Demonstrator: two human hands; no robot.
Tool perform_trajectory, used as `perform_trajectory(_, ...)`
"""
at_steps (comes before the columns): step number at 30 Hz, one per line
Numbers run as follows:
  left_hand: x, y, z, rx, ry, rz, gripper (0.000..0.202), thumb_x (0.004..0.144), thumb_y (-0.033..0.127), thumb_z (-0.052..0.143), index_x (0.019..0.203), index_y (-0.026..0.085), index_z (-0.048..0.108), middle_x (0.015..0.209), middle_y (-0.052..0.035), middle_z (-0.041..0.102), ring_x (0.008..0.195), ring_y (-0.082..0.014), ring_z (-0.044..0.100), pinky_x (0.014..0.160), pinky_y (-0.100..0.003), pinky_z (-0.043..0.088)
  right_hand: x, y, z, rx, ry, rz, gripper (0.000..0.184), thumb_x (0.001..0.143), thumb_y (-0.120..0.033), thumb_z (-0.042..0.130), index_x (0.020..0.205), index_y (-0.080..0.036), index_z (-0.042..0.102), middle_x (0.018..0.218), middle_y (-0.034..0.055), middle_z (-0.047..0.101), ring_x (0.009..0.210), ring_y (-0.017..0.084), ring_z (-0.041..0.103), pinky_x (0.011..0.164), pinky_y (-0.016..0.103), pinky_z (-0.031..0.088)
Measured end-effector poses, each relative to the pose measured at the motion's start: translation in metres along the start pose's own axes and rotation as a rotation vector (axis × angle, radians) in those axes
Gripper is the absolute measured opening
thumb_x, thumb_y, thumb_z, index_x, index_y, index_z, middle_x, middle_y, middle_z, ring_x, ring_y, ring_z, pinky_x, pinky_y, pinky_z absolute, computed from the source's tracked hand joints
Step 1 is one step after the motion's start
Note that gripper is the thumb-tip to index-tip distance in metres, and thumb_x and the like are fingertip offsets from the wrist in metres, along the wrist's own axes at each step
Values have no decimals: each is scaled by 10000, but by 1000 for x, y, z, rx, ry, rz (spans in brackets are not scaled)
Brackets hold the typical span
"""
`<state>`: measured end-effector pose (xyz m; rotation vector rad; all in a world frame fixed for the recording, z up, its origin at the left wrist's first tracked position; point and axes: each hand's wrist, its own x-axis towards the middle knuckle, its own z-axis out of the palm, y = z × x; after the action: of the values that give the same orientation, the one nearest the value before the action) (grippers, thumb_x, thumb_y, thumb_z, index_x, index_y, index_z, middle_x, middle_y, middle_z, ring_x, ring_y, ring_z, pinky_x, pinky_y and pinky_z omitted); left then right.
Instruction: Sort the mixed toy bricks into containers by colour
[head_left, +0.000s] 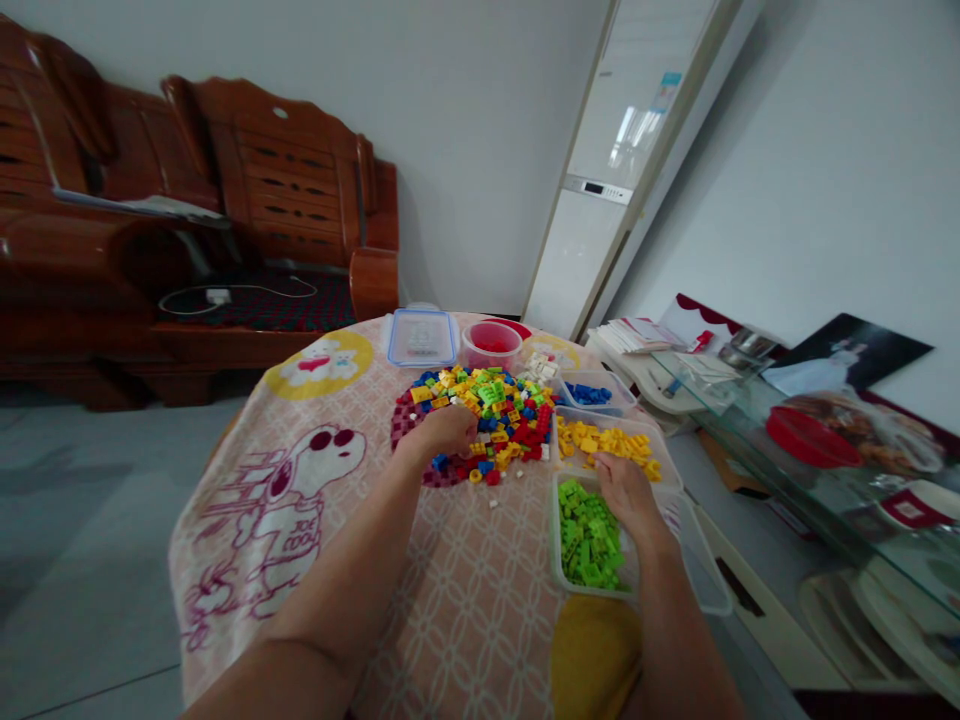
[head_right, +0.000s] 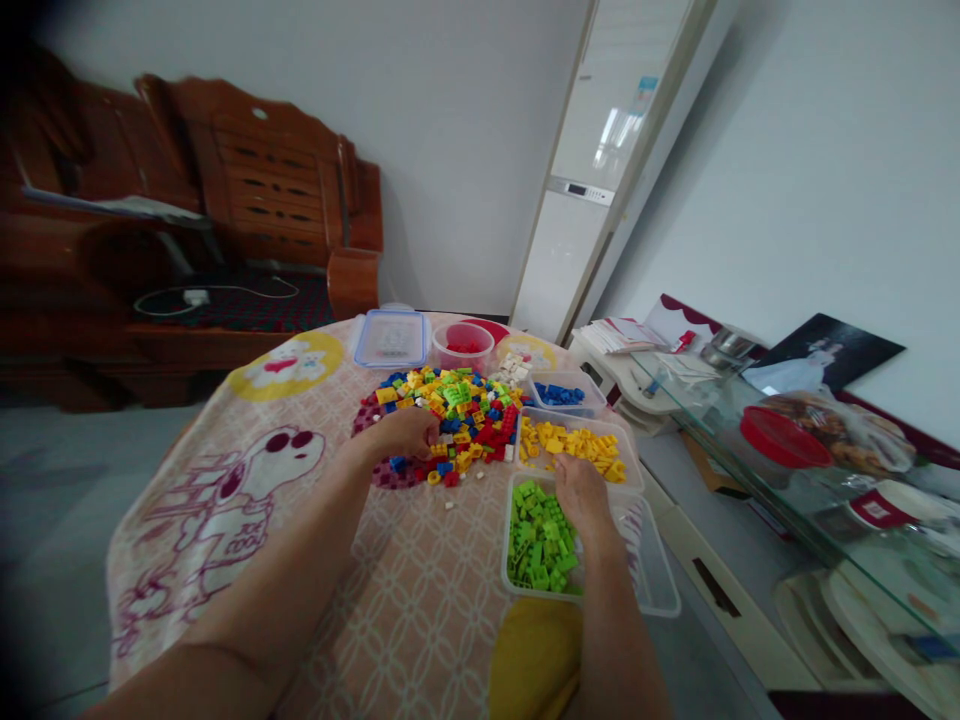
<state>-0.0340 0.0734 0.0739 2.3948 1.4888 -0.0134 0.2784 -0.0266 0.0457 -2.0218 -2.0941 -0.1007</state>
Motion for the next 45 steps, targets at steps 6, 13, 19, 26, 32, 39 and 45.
perform_trajectory(6,-4,-9,-4,-130,1,46,198,650,150,636,817,170,739,743,-8,717,698,-157,635,570,-214,380,0,-1,0,14,1,6,361,970,-189,381,1059,-164,730,1007,109,753,999,205,679,898,268,447)
perform_trajectory(13,-3,2,-7,-438,196,166,205,721,211,569,810,147,743,647,5,694,614,-129,619,578,-196,412,0,-1,-2,-1,-9,19,365,973,-198,378,1052,-177,734,966,103,756,987,200,678,896,268,451)
perform_trajectory(19,8,48,10,-679,300,190,197,737,188,578,839,143,740,651,2,704,606,-123,639,580,-189,452,0,-4,-4,1,-15,30,371,967,-192,377,1059,-177,737,977,106,755,1003,205,676,912,277,451)
perform_trajectory(26,20,97,48,-1079,286,170,256,803,229,603,1010,123,711,750,-32,728,656,-134,676,642,-227,528,1,-4,-4,20,-25,27,372,964,-181,372,1073,-160,727,1004,117,750,1004,215,676,894,282,450)
perform_trajectory(32,20,108,54,-958,338,269,386,780,181,627,1160,149,686,1129,-86,730,922,-174,700,827,-271,543,0,-3,-4,22,-20,31,370,967,-199,372,1058,-172,730,958,106,756,967,202,679,867,267,451)
perform_trajectory(39,20,55,25,-662,516,101,293,788,181,586,1039,161,737,947,-37,758,844,-164,678,801,-263,521,-1,-5,-5,17,-18,24,377,974,-211,361,1052,-176,729,944,100,753,970,197,678,868,266,452)
perform_trajectory(45,18,27,18,-420,511,49,244,748,157,586,904,162,773,842,-38,751,791,-175,657,767,-262,488,0,-4,-4,-10,-22,26,369,972,-202,368,1038,-170,730,926,102,752,961,199,678,883,273,452)
